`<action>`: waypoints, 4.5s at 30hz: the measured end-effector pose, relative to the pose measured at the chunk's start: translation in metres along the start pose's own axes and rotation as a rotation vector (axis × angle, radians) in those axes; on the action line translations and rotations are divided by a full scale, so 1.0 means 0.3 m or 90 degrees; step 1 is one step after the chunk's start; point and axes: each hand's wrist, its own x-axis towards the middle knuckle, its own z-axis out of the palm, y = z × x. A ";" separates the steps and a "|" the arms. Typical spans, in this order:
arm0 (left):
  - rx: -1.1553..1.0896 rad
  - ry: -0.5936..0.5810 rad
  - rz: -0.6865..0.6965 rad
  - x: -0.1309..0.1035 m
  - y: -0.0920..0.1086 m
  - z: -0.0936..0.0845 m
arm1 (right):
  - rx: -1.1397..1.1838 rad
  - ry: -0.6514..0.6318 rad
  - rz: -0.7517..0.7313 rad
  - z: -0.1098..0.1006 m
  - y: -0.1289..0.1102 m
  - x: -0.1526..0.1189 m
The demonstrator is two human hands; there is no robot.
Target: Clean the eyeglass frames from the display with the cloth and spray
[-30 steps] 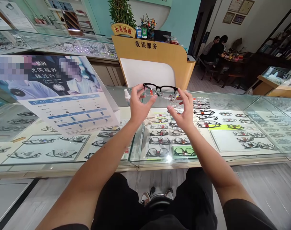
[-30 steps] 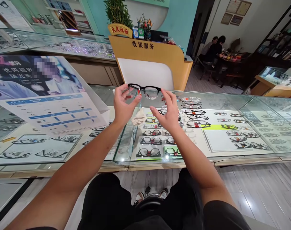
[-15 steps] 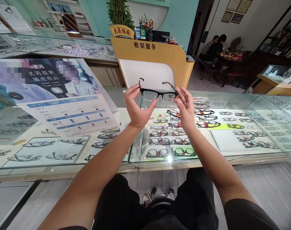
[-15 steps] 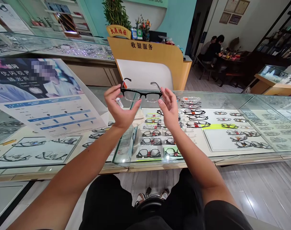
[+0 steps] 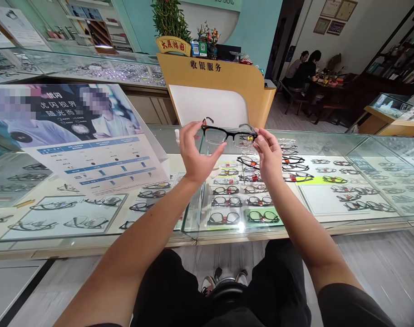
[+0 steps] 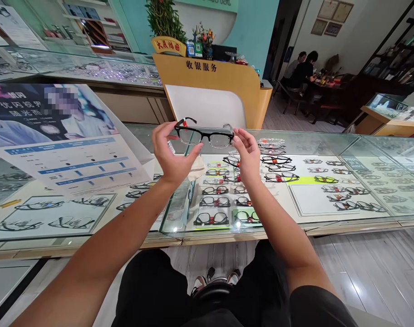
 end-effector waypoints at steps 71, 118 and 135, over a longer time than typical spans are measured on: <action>0.001 -0.281 0.009 0.032 0.068 -0.034 | -0.238 -0.184 -0.095 -0.006 -0.066 -0.010; -0.184 -0.236 -0.477 0.009 0.066 0.015 | -0.449 -0.232 -0.216 0.068 0.005 -0.082; 0.116 -0.520 -0.128 0.102 -0.019 0.156 | -0.196 -0.860 0.340 0.106 -0.111 -0.119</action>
